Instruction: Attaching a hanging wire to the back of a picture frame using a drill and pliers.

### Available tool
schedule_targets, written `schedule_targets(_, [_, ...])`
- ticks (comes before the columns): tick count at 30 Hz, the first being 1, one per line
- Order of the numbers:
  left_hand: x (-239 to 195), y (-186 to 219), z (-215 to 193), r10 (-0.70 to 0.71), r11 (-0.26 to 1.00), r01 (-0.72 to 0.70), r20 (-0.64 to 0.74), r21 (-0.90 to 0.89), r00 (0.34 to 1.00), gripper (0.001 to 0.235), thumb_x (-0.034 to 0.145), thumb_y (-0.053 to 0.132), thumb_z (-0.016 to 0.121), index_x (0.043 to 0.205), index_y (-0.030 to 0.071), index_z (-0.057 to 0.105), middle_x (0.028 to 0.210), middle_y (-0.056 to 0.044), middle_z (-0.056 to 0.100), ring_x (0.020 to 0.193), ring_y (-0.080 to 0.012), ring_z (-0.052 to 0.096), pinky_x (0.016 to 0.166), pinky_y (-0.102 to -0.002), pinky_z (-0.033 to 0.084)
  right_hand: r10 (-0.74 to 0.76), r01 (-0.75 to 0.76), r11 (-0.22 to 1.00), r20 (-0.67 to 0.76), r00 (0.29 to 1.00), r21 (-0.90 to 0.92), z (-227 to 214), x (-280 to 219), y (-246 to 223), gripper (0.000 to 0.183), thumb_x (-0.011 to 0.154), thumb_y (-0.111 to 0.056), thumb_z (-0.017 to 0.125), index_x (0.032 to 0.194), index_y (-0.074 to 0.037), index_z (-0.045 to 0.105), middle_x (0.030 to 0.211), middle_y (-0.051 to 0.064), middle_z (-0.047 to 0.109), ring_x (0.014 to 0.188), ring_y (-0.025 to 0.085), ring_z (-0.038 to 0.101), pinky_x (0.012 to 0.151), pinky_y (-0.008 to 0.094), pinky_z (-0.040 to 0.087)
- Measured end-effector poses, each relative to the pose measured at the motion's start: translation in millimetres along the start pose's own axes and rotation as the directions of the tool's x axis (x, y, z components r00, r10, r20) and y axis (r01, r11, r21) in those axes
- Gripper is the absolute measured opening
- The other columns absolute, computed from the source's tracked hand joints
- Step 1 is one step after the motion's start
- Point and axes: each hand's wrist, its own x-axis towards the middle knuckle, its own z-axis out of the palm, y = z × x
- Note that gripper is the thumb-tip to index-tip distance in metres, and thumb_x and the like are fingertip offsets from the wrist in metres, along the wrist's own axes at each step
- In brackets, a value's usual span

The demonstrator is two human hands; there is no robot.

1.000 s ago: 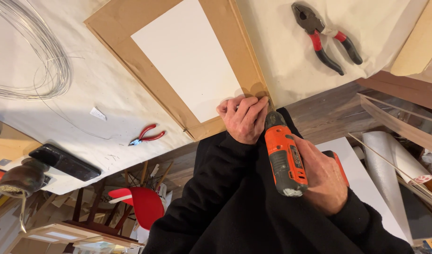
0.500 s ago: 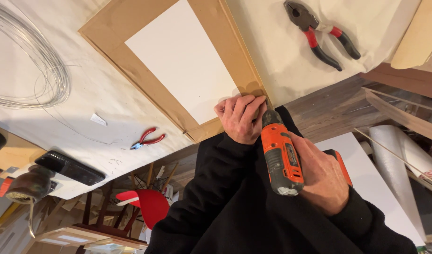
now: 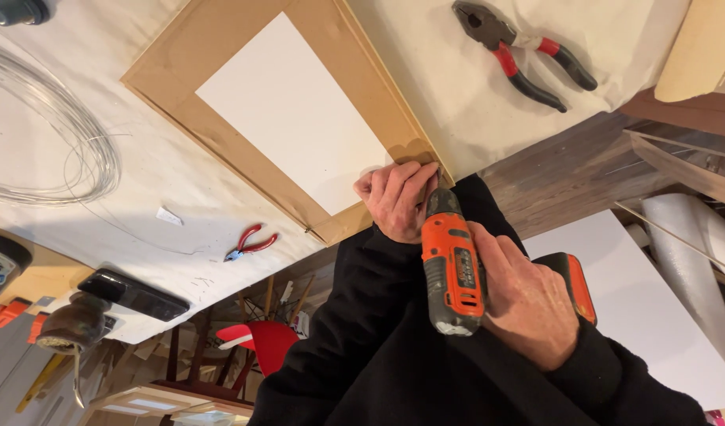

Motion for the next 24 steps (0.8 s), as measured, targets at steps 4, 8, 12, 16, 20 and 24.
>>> schedule_targets(4, [-4, -3, 2, -0.011, 1.000, 0.011, 0.006, -0.002, 1.000, 0.025, 0.082, 0.014, 0.084, 0.106, 0.016, 0.074, 0.100, 0.003, 0.066, 0.093, -0.0180, 0.063, 0.093, -0.038, 0.037, 0.049, -0.047, 0.997, 0.020, 0.999, -0.061, 1, 1, -6, 0.071, 0.081, -0.028, 0.070, 0.146, -0.013, 0.045, 0.088, 0.012, 0.063, 0.067, 0.038, 0.068, 0.056, 0.047, 0.055])
schedule_targets(8, [-6, -4, 4, -0.011, 1.000, 0.011, -0.019, -0.010, 1.000, 0.026, 0.081, 0.013, 0.083, 0.105, 0.014, 0.074, 0.098, 0.003, 0.066, 0.093, -0.0173, 0.063, 0.092, -0.038, 0.036, 0.039, -0.037, 0.990, 0.016, 0.999, -0.137, 3, 3, -11, 0.070, 0.078, -0.027, 0.071, 0.142, -0.011, 0.048, 0.091, 0.013, 0.064, 0.068, 0.040, 0.067, 0.056, 0.051, 0.055])
schedule_targets(12, [-6, -6, 4, 0.002, 1.000, -0.002, -0.017, -0.020, 1.000, 0.026, 0.081, 0.013, 0.083, 0.105, 0.014, 0.074, 0.098, 0.003, 0.066, 0.092, -0.0176, 0.063, 0.092, -0.038, 0.036, 0.063, -0.060, 0.987, 0.016, 0.998, -0.150, 3, 4, -14, 0.063, 0.079, -0.029, 0.070, 0.136, -0.010, 0.050, 0.092, 0.013, 0.066, 0.071, 0.041, 0.069, 0.058, 0.051, 0.055])
schedule_targets(16, [-5, -8, 1, 0.014, 0.999, -0.013, 0.013, -0.035, 1.000, 0.027, 0.080, 0.013, 0.082, 0.105, 0.013, 0.074, 0.099, 0.001, 0.066, 0.093, -0.0188, 0.063, 0.093, -0.038, 0.037, 0.100, -0.089, 0.985, 0.066, 0.993, -0.145, 3, 6, -17, 0.044, 0.082, -0.032, 0.069, 0.116, -0.008, 0.053, 0.097, 0.014, 0.068, 0.076, 0.042, 0.070, 0.063, 0.054, 0.055])
schedule_targets(20, [-8, -8, 3, -0.005, 0.999, 0.006, 0.006, -0.042, 1.000, 0.028, 0.080, 0.013, 0.084, 0.106, 0.013, 0.074, 0.099, 0.002, 0.066, 0.094, -0.0182, 0.062, 0.094, -0.038, 0.037, 0.143, -0.129, 0.981, 0.096, 0.985, -0.143, 1, 8, -18, 0.040, 0.083, -0.035, 0.068, 0.108, -0.008, 0.053, 0.097, 0.015, 0.069, 0.077, 0.044, 0.069, 0.067, 0.056, 0.054])
schedule_targets(24, [-6, -8, 3, 0.005, 1.000, -0.005, 0.033, -0.020, 0.999, 0.032, 0.076, 0.013, 0.083, 0.107, 0.013, 0.075, 0.098, 0.002, 0.066, 0.093, -0.0186, 0.062, 0.093, -0.039, 0.036, 0.109, -0.095, 0.985, 0.097, 0.989, -0.142, 0, 10, -19, 0.042, 0.083, -0.035, 0.069, 0.107, -0.006, 0.052, 0.093, 0.018, 0.068, 0.074, 0.045, 0.069, 0.065, 0.057, 0.054])
